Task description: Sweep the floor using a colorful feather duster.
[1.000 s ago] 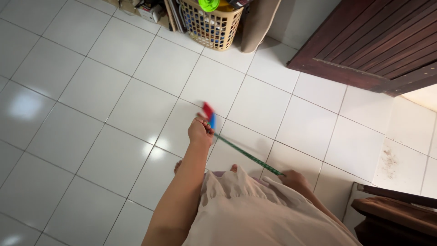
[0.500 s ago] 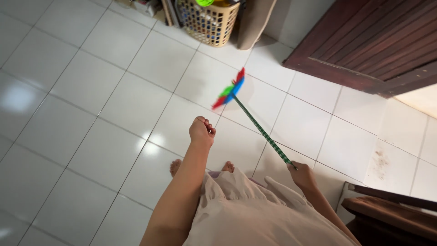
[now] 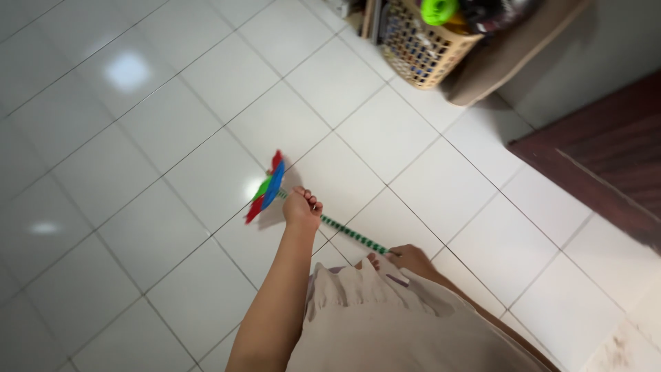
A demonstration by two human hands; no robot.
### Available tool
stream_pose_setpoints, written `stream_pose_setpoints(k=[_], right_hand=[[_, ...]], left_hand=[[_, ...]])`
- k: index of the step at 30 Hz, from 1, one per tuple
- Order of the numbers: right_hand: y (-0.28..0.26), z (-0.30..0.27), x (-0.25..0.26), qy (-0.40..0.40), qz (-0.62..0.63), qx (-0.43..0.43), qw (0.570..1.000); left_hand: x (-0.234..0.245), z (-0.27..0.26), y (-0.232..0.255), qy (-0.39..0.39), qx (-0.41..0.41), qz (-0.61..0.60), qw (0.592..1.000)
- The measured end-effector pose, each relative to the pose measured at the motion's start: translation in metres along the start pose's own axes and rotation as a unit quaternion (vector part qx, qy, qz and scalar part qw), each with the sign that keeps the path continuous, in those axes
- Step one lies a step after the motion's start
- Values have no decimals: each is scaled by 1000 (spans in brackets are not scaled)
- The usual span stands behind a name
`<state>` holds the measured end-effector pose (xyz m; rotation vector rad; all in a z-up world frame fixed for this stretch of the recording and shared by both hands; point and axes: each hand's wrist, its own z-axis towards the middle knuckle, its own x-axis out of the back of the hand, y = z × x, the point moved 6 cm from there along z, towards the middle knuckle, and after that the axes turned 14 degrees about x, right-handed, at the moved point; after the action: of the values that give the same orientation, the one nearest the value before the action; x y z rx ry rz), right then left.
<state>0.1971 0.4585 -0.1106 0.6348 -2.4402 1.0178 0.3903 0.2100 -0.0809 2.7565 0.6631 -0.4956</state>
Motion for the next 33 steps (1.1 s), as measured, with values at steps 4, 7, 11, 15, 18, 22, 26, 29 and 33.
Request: stream_pose_setpoints(k=[4,7,11,15,18,22,26,29,33], right_hand=[[-75,7,-26,-60,-26,56,996],[-127,7,-38,-84,3,70,994],[-180,5,-60,-139,-105,151,973],[-185,6,-87,-148,-152,167,963],[-149,5,-97,-139,-157,110,972],[-111,-12,-96,-144,-219,64,963],[-103,-31,-111,-126,-168,20,978],[-113,-40,-126,-95,-182,33,978],[-122,-57,-153,-57,-195,45,978]], left_hand=[[46,-33,28,30,-30,-62,997],[79,-52,40,58,-43,-88,993],[110,-66,49,65,-60,-122,989],[127,-67,52,55,-68,-131,987],[140,-63,52,21,-64,-142,988],[161,-82,53,29,-65,-143,987],[179,-91,50,25,-61,-124,990],[190,-90,45,7,-57,-111,992],[207,-91,31,16,-39,-86,995]])
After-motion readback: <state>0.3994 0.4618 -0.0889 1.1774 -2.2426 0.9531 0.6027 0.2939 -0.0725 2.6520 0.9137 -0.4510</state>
